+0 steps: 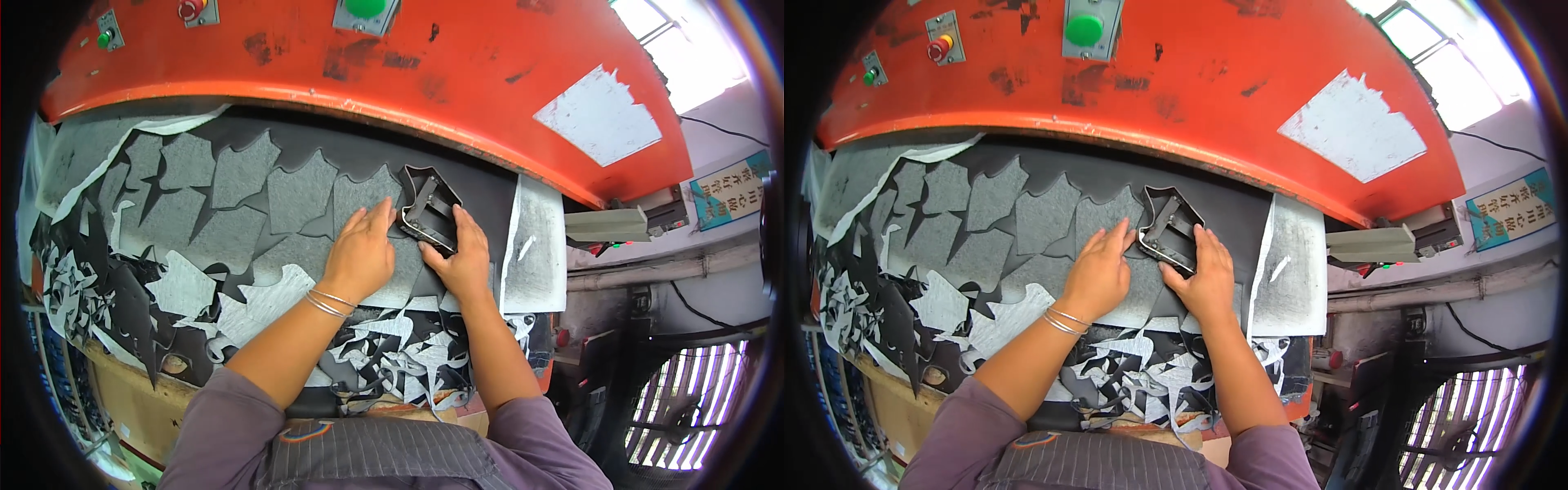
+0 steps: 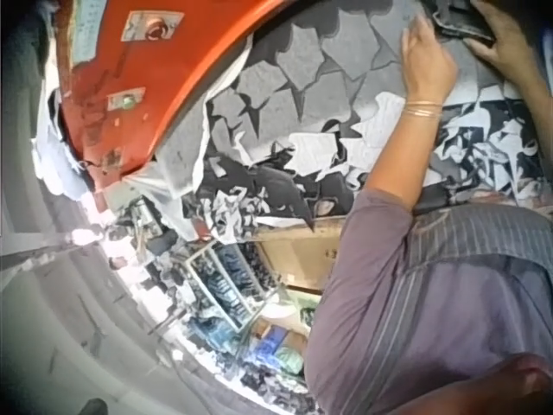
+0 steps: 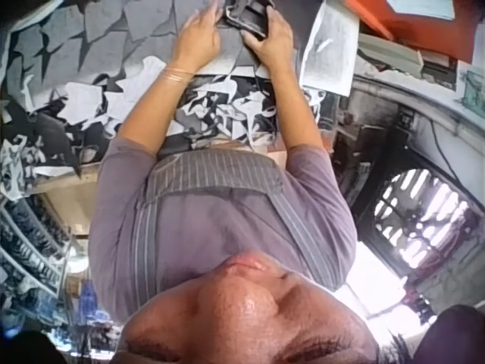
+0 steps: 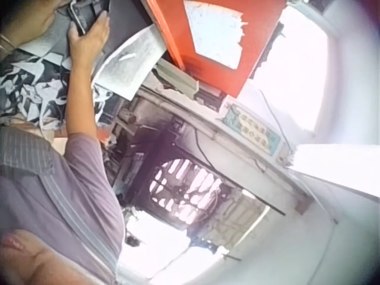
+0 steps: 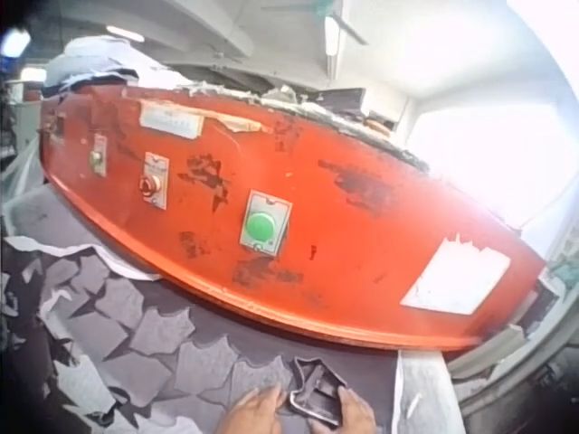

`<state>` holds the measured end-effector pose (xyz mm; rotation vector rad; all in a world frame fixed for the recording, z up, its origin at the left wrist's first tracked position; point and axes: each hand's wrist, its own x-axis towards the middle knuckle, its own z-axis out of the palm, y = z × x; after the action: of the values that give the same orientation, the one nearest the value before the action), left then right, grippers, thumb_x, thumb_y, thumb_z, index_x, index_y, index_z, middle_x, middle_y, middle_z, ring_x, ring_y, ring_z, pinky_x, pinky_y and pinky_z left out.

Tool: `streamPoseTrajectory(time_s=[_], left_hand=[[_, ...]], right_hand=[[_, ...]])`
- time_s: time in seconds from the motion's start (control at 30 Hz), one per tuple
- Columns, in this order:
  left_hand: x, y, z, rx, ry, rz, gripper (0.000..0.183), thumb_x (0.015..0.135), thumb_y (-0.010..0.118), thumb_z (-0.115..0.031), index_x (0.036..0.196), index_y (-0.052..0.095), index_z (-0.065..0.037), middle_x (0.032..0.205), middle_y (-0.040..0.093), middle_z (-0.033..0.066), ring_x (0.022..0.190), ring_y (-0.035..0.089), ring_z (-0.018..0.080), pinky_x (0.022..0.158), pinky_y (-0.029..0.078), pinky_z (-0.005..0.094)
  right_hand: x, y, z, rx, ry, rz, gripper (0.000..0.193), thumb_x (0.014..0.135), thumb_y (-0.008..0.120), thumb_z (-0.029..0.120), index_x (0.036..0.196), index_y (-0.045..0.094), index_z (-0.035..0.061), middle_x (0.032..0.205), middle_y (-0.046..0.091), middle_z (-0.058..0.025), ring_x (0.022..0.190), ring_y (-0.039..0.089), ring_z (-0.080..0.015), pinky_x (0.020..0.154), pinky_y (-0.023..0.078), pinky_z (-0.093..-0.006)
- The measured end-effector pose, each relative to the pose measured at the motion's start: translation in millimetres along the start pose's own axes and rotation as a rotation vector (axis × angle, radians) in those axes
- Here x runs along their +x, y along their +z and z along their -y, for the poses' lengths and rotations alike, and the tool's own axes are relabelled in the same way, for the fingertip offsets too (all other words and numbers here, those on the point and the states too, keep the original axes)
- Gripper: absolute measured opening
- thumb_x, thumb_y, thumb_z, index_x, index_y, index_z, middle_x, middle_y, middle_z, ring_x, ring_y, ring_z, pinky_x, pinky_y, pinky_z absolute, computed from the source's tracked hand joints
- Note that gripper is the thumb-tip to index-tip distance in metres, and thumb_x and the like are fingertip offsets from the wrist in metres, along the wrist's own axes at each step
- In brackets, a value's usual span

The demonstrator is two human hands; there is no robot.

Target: Manually position a die on material and operate a hydraulic press to cut out components.

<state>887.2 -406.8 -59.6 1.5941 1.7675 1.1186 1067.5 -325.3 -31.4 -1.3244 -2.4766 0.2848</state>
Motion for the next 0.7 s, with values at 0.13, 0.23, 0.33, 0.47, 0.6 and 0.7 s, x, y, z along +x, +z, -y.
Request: streamPoseTrajectory(time_s=[0.13,0.23,0.33,0.47,0.6,0.7], left_hand=[[-4,-19,18,-0.074,-0.095,0.043,0.064,0.082,0.051,-0.005,0.14,0.028,0.009,0.133,0.052,0.0202,0.124,0.048,0.0337,0.11,0.032,0.0418],[13,-81,26,-0.282,-0.237,-0.1,0.066,0.084,0.056,-0.011,0.144,0.03,-0.001,0.144,0.04,0.0218,0.134,0.038,0.0356,0.11,0.031,0.0387],[32,-174,69,-0.33,-0.226,-0.511,0.061,0.086,0.057,-0.011,0.142,0.036,-0.002,0.142,0.044,0.0178,0.124,0.049,0.0278,0.105,0.036,0.0348],[-15,-362,206,0.305,-0.109,-1.007,0.062,0.091,0.058,-0.018,0.142,0.031,0.006,0.15,0.031,0.02,0.14,0.029,0.0283,0.114,0.022,0.036],[-41,-459,230,0.717,-0.127,-1.195,0.054,0.094,0.047,-0.019,0.143,0.034,0.0,0.152,0.026,0.0207,0.141,0.025,0.0327,0.116,0.016,0.0369],[-103,-488,218,0.319,-0.117,-0.883,0.048,0.095,0.043,-0.014,0.142,0.041,-0.006,0.153,0.028,0.0135,0.142,0.027,0.0236,0.113,0.021,0.0344]], right_hand=[[5,-4,13,-0.044,-0.004,0.047,0.09,0.064,0.082,0.04,0.133,0.044,-0.0026,0.129,0.051,-0.0273,0.121,0.048,-0.0413,0.103,0.037,-0.0473],[3,-36,24,-0.013,0.129,-0.087,0.093,0.067,0.081,0.043,0.136,0.04,-0.0027,0.134,0.046,-0.0282,0.124,0.044,-0.0438,0.104,0.036,-0.0468],[18,-55,68,0.288,0.12,-0.045,0.077,0.072,0.079,0.037,0.129,0.049,-0.0032,0.123,0.056,-0.0261,0.115,0.052,-0.0398,0.098,0.041,-0.0433],[62,-59,194,0.486,-0.151,-0.162,0.07,0.079,0.074,0.036,0.133,0.045,0.0016,0.121,0.058,-0.021,0.111,0.057,-0.0337,0.094,0.045,-0.0405],[107,-58,244,0.591,-0.083,-0.377,0.054,0.082,0.072,0.036,0.117,0.046,0.0043,0.089,0.065,-0.0143,0.072,0.065,-0.0314,0.062,0.052,-0.0421],[90,-54,249,0.526,-0.046,-0.322,0.051,0.083,0.068,0.038,0.114,0.044,0.0063,0.083,0.064,-0.0147,0.07,0.065,-0.0332,0.058,0.05,-0.0417]])
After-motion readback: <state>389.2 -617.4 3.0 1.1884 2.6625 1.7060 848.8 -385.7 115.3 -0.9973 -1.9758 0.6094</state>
